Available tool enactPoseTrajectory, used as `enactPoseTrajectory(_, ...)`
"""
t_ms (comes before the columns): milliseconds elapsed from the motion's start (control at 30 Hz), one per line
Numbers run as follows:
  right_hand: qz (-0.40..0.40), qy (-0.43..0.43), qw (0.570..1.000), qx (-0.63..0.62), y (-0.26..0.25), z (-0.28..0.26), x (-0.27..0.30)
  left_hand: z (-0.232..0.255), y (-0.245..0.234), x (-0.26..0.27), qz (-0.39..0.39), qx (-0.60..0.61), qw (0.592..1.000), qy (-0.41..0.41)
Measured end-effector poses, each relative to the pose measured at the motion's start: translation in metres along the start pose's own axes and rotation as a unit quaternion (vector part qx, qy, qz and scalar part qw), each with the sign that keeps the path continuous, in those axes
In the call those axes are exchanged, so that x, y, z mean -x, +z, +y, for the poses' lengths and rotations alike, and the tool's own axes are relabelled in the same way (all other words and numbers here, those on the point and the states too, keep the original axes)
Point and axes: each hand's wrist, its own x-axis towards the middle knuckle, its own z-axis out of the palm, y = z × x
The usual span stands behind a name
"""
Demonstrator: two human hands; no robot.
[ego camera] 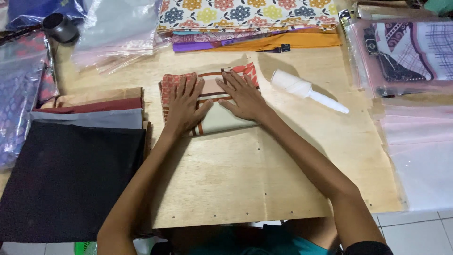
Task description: The person cleans a folded piece of patterned fabric using a lint roller and then inserts the cloth into a clear plastic bag.
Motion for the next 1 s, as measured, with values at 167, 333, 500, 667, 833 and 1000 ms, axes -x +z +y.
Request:
enactPoseTrajectory(167,-0.001,0.002,1.0,-0.003,0.0,0.001,0.001,-0.002,0.004,-0.001,-0.01,-0.003,1.0,-0.002)
enactPoseTrajectory(333,-0.007,0.008,1.0,-0.005,-0.002,0.0,0.0,-0.006,0.008,-0.003,-0.015,-0.02,1.0,-0.004)
enactPoseTrajectory(500,0.004,-0.004,0.999,-0.05,-0.007,0.0,0.004,-0.007,0.009,-0.002,-0.01,-0.04,0.999,0.016)
enactPoseTrajectory(667,0.107,-0.094,0.962,-0.235,-0.053,0.025,0.028,-0.016,0.013,-0.007,0.0,-0.066,0.997,0.036)
enactPoseTrajectory(833,0.19,-0.031,0.941,-0.277,-0.101,0.085,0.097,0.047,0.001,-0.007,0.035,-0.074,0.994,0.072)
enactPoseTrajectory(1000,0.267,-0.019,0.944,-0.192,-0.115,0.213,0.185,0.17,0.031,-0.036,0.089,-0.018,0.94,0.329)
